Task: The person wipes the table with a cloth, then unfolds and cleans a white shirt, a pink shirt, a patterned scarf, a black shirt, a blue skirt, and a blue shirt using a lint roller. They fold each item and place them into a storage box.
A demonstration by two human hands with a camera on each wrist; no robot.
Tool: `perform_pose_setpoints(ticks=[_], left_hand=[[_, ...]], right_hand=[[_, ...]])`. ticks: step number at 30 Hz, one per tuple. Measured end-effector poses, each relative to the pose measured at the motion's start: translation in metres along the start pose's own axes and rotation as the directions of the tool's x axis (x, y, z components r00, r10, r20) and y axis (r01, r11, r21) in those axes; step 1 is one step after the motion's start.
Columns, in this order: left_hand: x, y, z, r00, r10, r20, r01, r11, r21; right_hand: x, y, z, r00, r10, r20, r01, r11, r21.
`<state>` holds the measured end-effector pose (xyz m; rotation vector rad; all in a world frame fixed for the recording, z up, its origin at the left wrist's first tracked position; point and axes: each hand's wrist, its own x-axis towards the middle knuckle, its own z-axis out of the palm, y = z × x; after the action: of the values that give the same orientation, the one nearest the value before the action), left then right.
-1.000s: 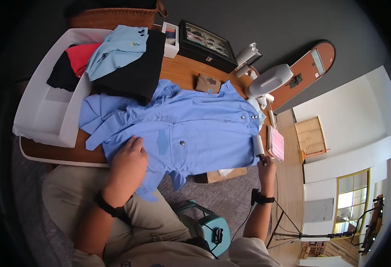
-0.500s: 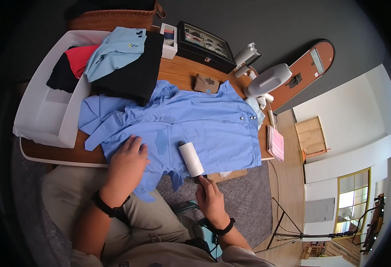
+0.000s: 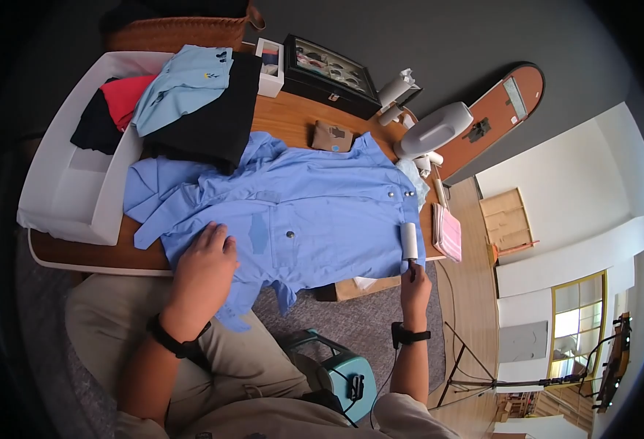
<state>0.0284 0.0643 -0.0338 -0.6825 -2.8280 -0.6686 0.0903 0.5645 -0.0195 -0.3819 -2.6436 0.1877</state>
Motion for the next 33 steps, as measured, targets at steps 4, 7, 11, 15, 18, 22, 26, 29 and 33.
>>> perform_pose_setpoints(ticks=[4, 7, 11, 15, 18, 22, 26, 29, 33], left_hand=[[-0.002, 0.000, -0.002, 1.000, 0.014, -0.004, -0.014, 1.000, 0.008], [-0.004, -0.006, 0.001, 0.999, 0.023, -0.031, -0.024, 0.999, -0.027], [-0.006, -0.011, -0.001, 0.999, 0.024, -0.045, -0.028, 0.996, -0.081], [-0.015, 0.000, -0.011, 0.999, 0.050, 0.005, -0.050, 0.997, 0.052], [-0.031, 0.022, -0.024, 0.999, -0.006, 0.047, -0.001, 0.989, 0.145], [-0.042, 0.031, -0.031, 0.997, -0.049, 0.063, 0.026, 0.946, 0.324], [-0.042, 0.029, -0.026, 0.994, -0.076, 0.073, 0.042, 0.922, 0.386], [-0.039, 0.030, -0.027, 0.991, -0.101, 0.089, 0.058, 0.919, 0.390], [-0.038, 0.033, -0.026, 0.987, -0.118, 0.113, 0.066, 0.921, 0.384]], right_hand=[[0.020, 0.032, -0.011, 0.999, 0.048, 0.013, -0.047, 0.996, -0.081], [0.024, 0.037, -0.019, 0.998, 0.048, -0.043, -0.054, 0.989, -0.137], [0.001, -0.045, -0.040, 0.990, -0.078, -0.121, 0.074, 0.997, -0.039], [-0.050, -0.142, -0.035, 0.969, -0.241, -0.047, 0.245, 0.939, 0.242], [-0.081, -0.210, -0.041, 0.916, -0.389, 0.099, 0.308, 0.838, 0.450], [-0.110, -0.261, -0.021, 0.843, -0.485, 0.234, 0.283, 0.768, 0.574], [-0.118, -0.279, 0.002, 0.823, -0.537, 0.186, 0.356, 0.742, 0.569], [-0.115, -0.276, 0.010, 0.816, -0.556, 0.159, 0.374, 0.717, 0.589], [-0.090, -0.258, 0.012, 0.874, -0.468, 0.134, 0.352, 0.797, 0.490]])
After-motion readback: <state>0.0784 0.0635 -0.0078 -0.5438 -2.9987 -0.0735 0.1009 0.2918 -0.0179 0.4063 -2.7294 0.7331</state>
